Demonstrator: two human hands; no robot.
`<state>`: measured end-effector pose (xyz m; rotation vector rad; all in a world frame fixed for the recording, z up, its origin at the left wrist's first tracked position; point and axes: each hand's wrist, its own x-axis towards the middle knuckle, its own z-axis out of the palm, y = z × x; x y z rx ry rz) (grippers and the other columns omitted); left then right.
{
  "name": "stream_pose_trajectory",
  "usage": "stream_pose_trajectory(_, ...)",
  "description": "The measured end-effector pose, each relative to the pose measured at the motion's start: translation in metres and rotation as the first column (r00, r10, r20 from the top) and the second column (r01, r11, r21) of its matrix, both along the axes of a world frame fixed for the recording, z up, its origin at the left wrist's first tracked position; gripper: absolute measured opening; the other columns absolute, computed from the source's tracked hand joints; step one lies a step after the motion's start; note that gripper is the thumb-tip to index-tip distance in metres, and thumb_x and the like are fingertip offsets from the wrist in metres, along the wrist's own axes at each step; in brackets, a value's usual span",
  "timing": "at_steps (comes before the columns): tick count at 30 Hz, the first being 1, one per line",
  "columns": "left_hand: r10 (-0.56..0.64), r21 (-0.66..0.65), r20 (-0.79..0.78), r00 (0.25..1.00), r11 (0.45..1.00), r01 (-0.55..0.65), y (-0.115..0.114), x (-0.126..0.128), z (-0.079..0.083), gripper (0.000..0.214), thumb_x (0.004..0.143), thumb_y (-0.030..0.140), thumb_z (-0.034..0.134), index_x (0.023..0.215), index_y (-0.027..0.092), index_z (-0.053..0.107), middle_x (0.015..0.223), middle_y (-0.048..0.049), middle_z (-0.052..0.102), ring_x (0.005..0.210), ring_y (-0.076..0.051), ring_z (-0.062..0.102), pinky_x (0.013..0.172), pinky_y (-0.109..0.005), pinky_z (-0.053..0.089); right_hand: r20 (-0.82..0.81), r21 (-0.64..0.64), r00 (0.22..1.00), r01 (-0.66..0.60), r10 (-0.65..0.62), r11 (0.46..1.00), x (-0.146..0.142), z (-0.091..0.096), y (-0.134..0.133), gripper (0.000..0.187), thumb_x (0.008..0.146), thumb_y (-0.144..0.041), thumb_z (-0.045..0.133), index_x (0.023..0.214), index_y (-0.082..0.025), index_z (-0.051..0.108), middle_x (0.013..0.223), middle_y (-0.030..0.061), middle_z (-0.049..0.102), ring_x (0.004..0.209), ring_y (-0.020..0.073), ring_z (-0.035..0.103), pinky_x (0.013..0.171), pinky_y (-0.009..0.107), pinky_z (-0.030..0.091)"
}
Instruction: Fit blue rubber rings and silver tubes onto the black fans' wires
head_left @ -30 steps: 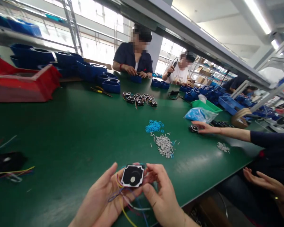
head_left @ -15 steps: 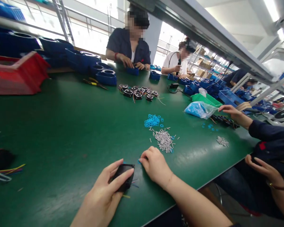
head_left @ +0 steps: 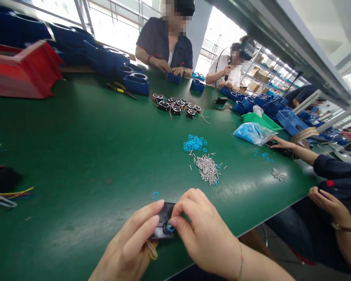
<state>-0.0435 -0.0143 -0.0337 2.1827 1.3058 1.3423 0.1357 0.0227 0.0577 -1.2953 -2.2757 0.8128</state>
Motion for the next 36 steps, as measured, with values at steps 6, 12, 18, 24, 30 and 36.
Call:
stream_pose_trajectory(6, -0.018, 0.109, -0.116, 0.993, 0.994, 0.03, 0.002, -0.003, -0.008, 0.055, 0.075, -0.003, 0.062, 0.119, 0.02, 0.039, 0.125, -0.0115, 0.054, 0.114, -0.019, 0.054, 0.096, -0.032, 0.049, 0.029, 0.021, 0.999, 0.015, -0.016, 1.0, -0.002, -0.004, 0.0, 0.004, 0.086, -0.017, 0.053, 0.082, -0.019, 0.054, 0.088, 0.0024, 0.056, 0.088, 0.0169, 0.049, 0.078, 0.032, 0.039)
stream_pose_trajectory(12, -0.034, 0.119, -0.135, 0.99, 0.992, 0.05, 0.002, -0.004, -0.011, 0.048, 0.074, -0.007, 0.059, 0.113, 0.015, 0.041, 0.126, -0.0143, 0.049, 0.118, -0.019, 0.049, 0.101, -0.034, 0.044, 0.027, 0.011, 0.999, 0.045, -0.045, 0.999, -0.004, -0.006, 0.001, 0.004, 0.087, -0.02, 0.053, 0.082, -0.019, 0.053, 0.088, 0.0012, 0.056, 0.088, 0.0166, 0.049, 0.077, 0.032, 0.038)
stream_pose_trajectory(18, -0.035, 0.114, -0.219, 0.975, 0.992, 0.061, 0.004, -0.006, -0.009, 0.046, 0.074, -0.009, 0.059, 0.112, 0.014, 0.046, 0.129, -0.0143, 0.045, 0.122, -0.021, 0.045, 0.103, -0.036, 0.041, 0.042, 0.001, 0.998, 0.043, -0.043, 0.999, -0.004, -0.008, 0.002, 0.006, 0.088, -0.02, 0.05, 0.082, -0.019, 0.051, 0.088, 0.0018, 0.056, 0.088, 0.0172, 0.049, 0.077, 0.032, 0.038)
stream_pose_trajectory(24, -0.055, 0.125, -0.274, 0.96, 0.988, 0.092, 0.005, -0.006, -0.004, 0.043, 0.077, -0.006, 0.054, 0.114, 0.014, 0.045, 0.131, -0.0142, 0.043, 0.124, -0.023, 0.042, 0.105, -0.039, 0.038, 0.055, -0.005, 0.998, 0.039, -0.039, 0.999, -0.006, -0.01, 0.002, 0.007, 0.088, -0.02, 0.05, 0.081, -0.019, 0.05, 0.088, 0.002, 0.056, 0.087, 0.0176, 0.049, 0.077, 0.033, 0.038)
stream_pose_trajectory(30, -0.049, 0.116, -0.259, 0.965, 0.99, 0.081, 0.006, -0.004, -0.004, 0.039, 0.078, -0.007, 0.052, 0.11, 0.015, 0.046, 0.127, -0.013, 0.046, 0.122, -0.021, 0.044, 0.103, -0.036, 0.04, 0.083, 0.0, 0.997, 0.011, -0.011, 1.0, -0.006, -0.01, 0.003, 0.006, 0.088, -0.018, 0.049, 0.083, -0.019, 0.052, 0.089, 0.0027, 0.056, 0.088, 0.0182, 0.049, 0.078, 0.034, 0.038)
stream_pose_trajectory(36, -0.087, 0.152, -0.31, 0.947, 0.978, 0.14, 0.007, -0.004, 0.0, 0.043, 0.079, -0.006, 0.048, 0.116, 0.015, 0.049, 0.127, -0.014, 0.046, 0.122, -0.025, 0.045, 0.098, -0.037, 0.043, -0.181, -0.15, 0.981, 0.049, -0.076, 0.987, 0.001, -0.012, 0.01, 0.012, 0.08, -0.014, 0.057, 0.09, -0.019, 0.054, 0.093, 0.0019, 0.053, 0.089, 0.0149, 0.049, 0.079, 0.03, 0.041)
